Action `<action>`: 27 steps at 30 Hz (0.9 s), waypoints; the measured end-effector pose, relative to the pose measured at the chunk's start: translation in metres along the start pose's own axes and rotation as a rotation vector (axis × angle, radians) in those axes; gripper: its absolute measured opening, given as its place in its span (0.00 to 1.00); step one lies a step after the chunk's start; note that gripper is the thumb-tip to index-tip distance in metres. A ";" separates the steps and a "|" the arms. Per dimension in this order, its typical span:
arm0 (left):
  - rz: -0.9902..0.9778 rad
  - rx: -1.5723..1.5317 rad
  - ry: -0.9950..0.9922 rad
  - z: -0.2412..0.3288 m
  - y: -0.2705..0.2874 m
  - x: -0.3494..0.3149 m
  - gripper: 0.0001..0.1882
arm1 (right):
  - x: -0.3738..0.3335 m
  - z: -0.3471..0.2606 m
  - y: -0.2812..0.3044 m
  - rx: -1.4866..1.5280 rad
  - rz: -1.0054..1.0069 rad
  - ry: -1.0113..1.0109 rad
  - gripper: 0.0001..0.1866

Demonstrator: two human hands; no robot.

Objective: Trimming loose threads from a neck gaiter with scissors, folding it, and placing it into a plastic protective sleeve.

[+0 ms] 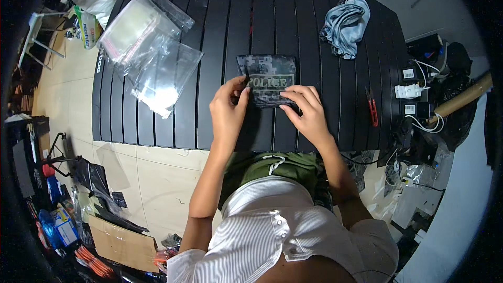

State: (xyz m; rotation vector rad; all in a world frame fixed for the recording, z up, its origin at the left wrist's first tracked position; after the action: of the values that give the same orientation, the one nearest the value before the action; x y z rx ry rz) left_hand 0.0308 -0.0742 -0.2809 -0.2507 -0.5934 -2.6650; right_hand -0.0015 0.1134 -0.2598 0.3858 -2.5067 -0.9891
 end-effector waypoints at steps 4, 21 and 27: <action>0.040 -0.145 0.038 0.007 0.002 0.002 0.13 | 0.000 0.002 0.003 0.016 0.009 0.022 0.13; -0.041 -0.206 0.092 -0.002 0.014 -0.020 0.13 | 0.001 -0.004 0.008 -0.144 -0.040 0.073 0.18; -0.196 -0.064 -0.164 0.016 0.016 -0.014 0.18 | 0.006 0.005 -0.003 -0.206 -0.127 0.196 0.20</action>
State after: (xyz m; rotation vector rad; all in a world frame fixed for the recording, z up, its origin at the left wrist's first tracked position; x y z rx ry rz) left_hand 0.0517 -0.0758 -0.2640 -0.4541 -0.6109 -2.8752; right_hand -0.0088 0.1116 -0.2639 0.5550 -2.2039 -1.1844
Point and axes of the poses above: each hand's wrist, its own x-axis towards the middle knuckle, its own y-axis out of the back of the hand, z = x × y, the point moved 3 cm from there along x, towards the middle knuckle, and after that the axes turned 11 degrees about -y, right-handed, at the moved point
